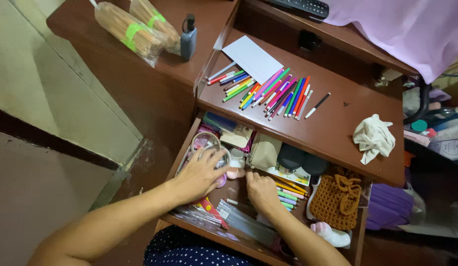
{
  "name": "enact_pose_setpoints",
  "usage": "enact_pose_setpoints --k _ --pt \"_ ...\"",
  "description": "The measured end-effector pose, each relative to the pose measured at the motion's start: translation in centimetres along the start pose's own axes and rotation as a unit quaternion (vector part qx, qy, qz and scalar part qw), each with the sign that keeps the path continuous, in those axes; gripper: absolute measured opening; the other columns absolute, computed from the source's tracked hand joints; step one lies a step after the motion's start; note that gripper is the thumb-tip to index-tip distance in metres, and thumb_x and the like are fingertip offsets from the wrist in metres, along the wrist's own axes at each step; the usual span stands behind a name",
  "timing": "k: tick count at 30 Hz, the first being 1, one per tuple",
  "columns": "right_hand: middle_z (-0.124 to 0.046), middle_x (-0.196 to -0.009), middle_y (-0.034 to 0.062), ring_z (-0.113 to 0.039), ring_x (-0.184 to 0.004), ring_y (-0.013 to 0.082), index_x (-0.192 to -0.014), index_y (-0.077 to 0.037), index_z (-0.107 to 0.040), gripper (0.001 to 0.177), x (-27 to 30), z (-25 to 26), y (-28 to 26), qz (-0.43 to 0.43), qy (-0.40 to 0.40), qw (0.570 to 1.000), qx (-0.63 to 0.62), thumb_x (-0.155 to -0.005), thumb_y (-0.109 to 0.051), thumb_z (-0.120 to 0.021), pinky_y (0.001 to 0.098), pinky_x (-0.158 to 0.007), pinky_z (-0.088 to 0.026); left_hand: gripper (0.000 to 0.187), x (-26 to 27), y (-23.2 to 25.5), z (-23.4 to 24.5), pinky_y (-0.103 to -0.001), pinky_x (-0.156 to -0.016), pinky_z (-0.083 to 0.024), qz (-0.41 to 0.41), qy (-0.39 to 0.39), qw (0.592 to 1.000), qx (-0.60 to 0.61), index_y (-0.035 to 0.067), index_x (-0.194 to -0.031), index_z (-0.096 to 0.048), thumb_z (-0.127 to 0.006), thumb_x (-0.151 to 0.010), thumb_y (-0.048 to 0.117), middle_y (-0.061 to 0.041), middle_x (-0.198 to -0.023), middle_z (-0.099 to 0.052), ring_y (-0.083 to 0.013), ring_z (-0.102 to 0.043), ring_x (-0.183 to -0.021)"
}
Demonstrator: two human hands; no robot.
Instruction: The person opens a drawer and sorts through various stationery items, including pens, tape, and a small pouch. They then wipe the desk surface with a cloth and arrange colored pens on the desk. Finally, they pick up a pen and write on a piece of paper.
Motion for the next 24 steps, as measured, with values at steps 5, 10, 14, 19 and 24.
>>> enact_pose_setpoints --k 5,10,14,19,24 --pt "-0.067 -0.072 0.0155 -0.069 -0.06 0.0337 -0.089 -0.004 -0.059 0.005 -0.4 -0.6 1.0 -0.033 -0.017 0.998 -0.042 -0.087 -0.009 -0.059 0.046 -0.053 -0.054 0.056 -0.6 -0.6 -0.8 -0.047 -0.086 -0.044 0.02 -0.015 1.0 0.013 0.0 -0.124 -0.061 -0.077 -0.077 0.025 -0.018 -0.109 -0.059 -0.0344 -0.056 -0.098" --pt "-0.07 -0.073 0.0184 -0.067 -0.063 0.0405 -0.086 -0.005 -0.06 0.012 -0.9 1.9 1.0 -0.061 -0.011 0.989 -0.138 -0.084 -0.014 -0.066 0.0523 -0.056 -0.053 0.043 -2.1 -0.6 -2.2 -0.042 -0.076 -0.047 0.026 0.006 0.999 -0.039 0.0 -0.115 -0.062 -0.071 -0.075 0.015 -0.015 -0.102 -0.06 -0.0306 -0.061 -0.089" --pt "-0.07 -0.07 0.0206 -0.066 -0.065 0.0421 -0.086 -0.006 -0.063 0.016 -0.6 4.0 1.2 -0.102 -0.063 0.972 -0.202 -0.084 -0.019 -0.072 0.0527 -0.061 -0.052 0.032 -2.6 0.0 -5.0 -0.041 -0.068 -0.049 0.046 -0.045 0.997 -0.041 0.002 -0.113 -0.062 -0.064 -0.082 0.012 -0.015 -0.098 -0.061 -0.0299 -0.063 -0.085" --pt "-0.072 -0.073 0.0194 -0.07 -0.065 0.0362 -0.092 -0.004 -0.068 0.016 -0.5 7.7 1.4 -0.108 -0.057 0.949 -0.292 -0.082 -0.015 -0.074 0.0468 -0.061 -0.054 0.029 -2.6 0.6 -4.7 -0.042 -0.072 -0.049 0.003 -0.004 1.0 -0.006 0.004 -0.111 -0.062 -0.062 -0.083 0.011 -0.013 -0.093 -0.063 -0.029 -0.064 -0.087" --pt "-0.074 -0.073 0.0147 -0.072 -0.061 0.0241 -0.102 -0.004 -0.07 0.02 -1.0 8.5 1.7 -0.13 -0.072 0.918 -0.369 -0.084 -0.014 -0.072 0.0365 -0.06 -0.056 0.045 -1.6 -1.4 -4.1 -0.044 -0.072 -0.048 0.036 -0.042 0.998 -0.018 0.002 -0.114 -0.06 -0.065 -0.073 0.021 -0.014 -0.088 -0.064 -0.0316 -0.062 -0.084"
Point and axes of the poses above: each hand's wrist, its own x-axis away from the middle knuckle, its own z-axis out of the back of the hand, y = z × x, the point moved 9 cm from there along -x, towards the middle knuckle
